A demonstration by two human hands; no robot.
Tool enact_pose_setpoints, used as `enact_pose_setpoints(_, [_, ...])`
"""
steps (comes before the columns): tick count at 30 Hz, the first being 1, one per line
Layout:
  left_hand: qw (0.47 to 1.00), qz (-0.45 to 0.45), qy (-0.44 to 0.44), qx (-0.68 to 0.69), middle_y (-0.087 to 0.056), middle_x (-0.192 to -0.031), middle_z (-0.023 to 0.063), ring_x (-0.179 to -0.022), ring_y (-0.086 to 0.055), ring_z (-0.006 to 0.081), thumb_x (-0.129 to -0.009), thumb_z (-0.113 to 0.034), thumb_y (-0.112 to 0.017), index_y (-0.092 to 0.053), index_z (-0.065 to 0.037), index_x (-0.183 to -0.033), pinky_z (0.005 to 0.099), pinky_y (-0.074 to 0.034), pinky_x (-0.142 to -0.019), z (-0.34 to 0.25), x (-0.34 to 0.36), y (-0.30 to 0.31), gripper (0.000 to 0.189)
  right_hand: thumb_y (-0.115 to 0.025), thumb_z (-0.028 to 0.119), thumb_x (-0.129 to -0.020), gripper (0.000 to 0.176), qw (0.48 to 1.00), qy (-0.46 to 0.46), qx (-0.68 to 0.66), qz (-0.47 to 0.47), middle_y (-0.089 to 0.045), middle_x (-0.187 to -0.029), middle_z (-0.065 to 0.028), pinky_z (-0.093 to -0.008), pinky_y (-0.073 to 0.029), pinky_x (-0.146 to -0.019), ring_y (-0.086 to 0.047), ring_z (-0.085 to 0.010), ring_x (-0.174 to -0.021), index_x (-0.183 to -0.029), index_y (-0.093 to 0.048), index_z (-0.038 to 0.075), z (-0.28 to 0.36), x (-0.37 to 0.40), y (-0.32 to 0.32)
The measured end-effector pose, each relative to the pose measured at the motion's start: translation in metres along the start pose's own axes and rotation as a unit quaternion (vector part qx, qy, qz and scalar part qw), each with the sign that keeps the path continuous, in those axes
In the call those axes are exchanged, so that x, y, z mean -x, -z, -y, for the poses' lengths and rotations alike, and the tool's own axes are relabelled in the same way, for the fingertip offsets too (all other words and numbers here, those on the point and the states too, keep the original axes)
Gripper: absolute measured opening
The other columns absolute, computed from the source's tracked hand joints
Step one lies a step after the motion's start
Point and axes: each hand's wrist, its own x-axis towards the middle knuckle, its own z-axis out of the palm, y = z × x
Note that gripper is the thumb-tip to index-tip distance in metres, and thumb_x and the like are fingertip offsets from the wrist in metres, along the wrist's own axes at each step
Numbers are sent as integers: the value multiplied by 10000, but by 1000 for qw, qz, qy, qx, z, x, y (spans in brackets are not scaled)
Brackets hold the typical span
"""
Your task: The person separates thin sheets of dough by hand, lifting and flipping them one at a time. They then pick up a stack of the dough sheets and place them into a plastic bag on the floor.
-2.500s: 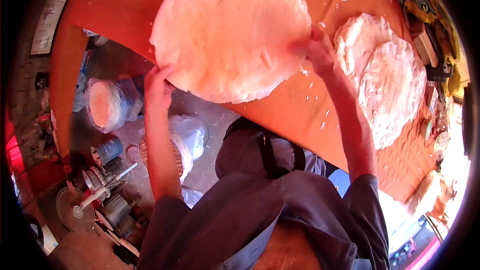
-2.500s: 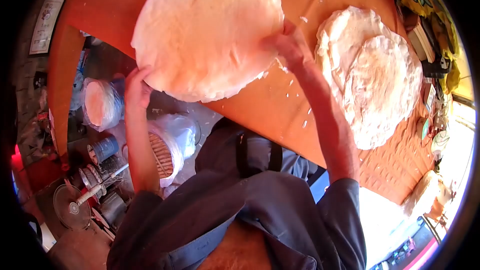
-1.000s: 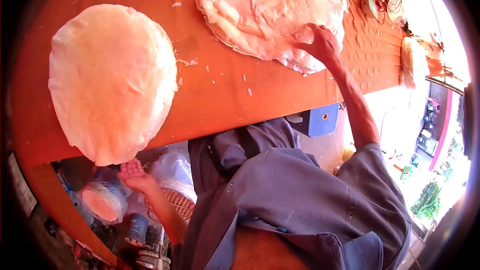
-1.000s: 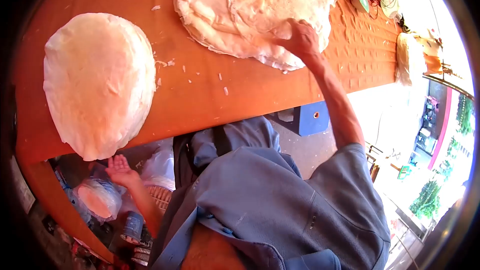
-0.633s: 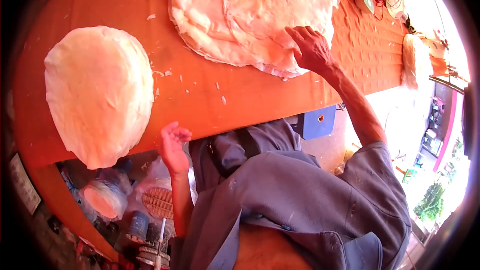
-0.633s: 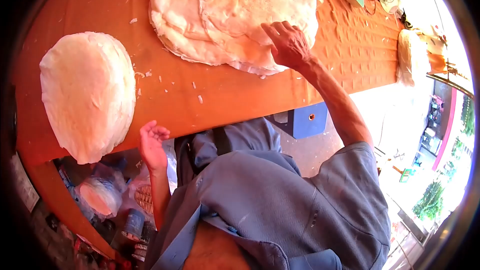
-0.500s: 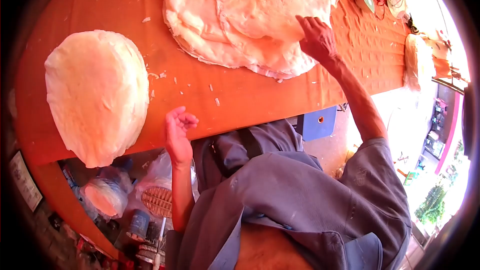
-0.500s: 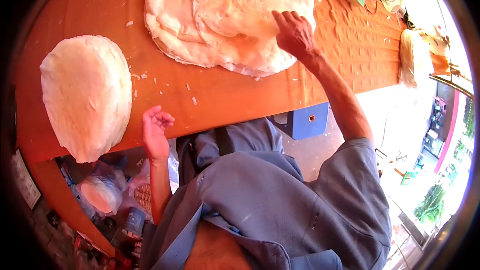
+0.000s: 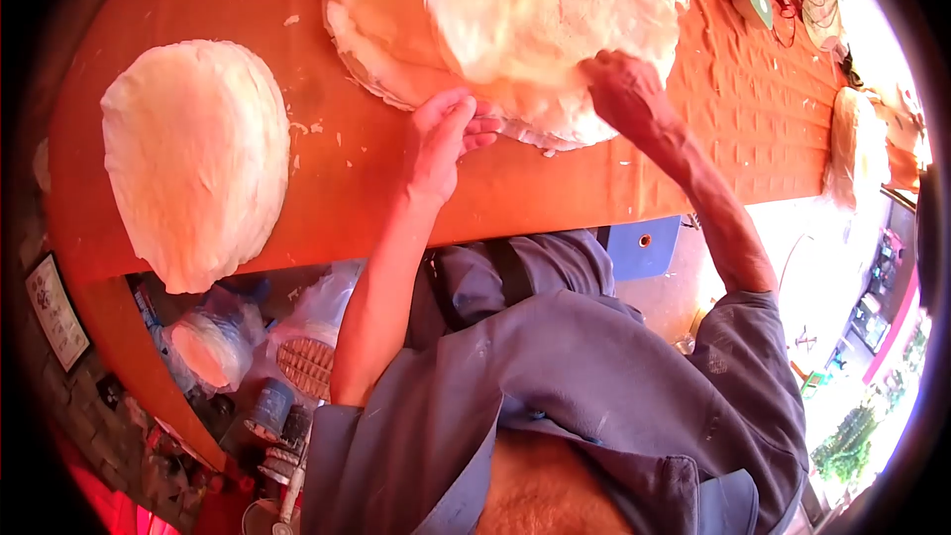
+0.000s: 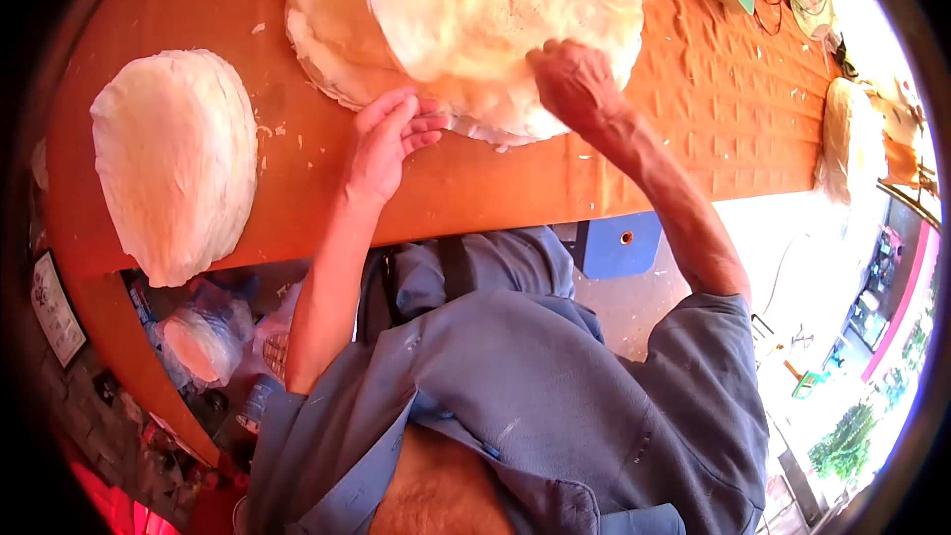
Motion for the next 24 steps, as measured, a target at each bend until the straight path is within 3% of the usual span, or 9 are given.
enact_pose_setpoints(3, [1000,-3,11,12,-647,-1052,167,-907,-674,241,-971,-162,-533,-475,45,-1236,314,-554,-752,9,-7,-1,342,-599,2,-692,135,992,15,-85,-97,-574,-762,-115,-393,-503,-644,-591,-314,-789,-820,-614,41,12,13,-3])
enact_pose_setpoints(9, [997,-53,12,-61,-642,-1073,179,-920,-675,245,-956,-129,-554,-435,56,-1274,317,-555,-769,13,-4,-17,387,-617,10,-730,155,988,12,-112,-107,-578,-774,-85,-374,-507,-663,-585,-286,-796,-870,-659,64,7,21,-2])
enact_pose_setpoints(13, [991,-70,-41,-103,-637,-1065,165,-924,-668,236,-939,-97,-582,-422,65,-1273,320,-557,-770,25,-4,-28,404,-620,5,-732,231,982,23,-147,-116,-597,-847,-101,-385,-513,-711,-591,-302,-838,-952,-660,64,15,26,-4])
enact_pose_setpoints(18, [994,-76,-72,29,-630,-1061,153,-923,-658,234,-934,-91,-591,-453,58,-1231,317,-567,-757,35,-4,-35,359,-621,11,-766,249,977,8,-190,-93,-618,-910,-124,-398,-512,-745,-593,-320,-875,-1009,-652,59,15,31,-6])
enact_pose_setpoints(22, [993,-96,-1,61,-646,-1024,136,-877,-664,221,-936,-92,-587,-524,19,-1136,308,-570,-734,28,-9,-41,237,-657,81,-789,272,980,-2,-171,-100,-622,-956,-134,-408,-504,-760,-590,-331,-903,-1060,-647,59,17,33,-7])
enact_pose_setpoints(24, [996,-45,28,72,-660,-990,124,-857,-673,218,-934,-84,-575,-557,4,-1086,296,-570,-717,26,-11,-42,176,-698,158,-780,350,983,5,-150,-105,-619,-1002,-143,-420,-497,-784,-584,-338,-931,-1110,-632,61,26,30,1])
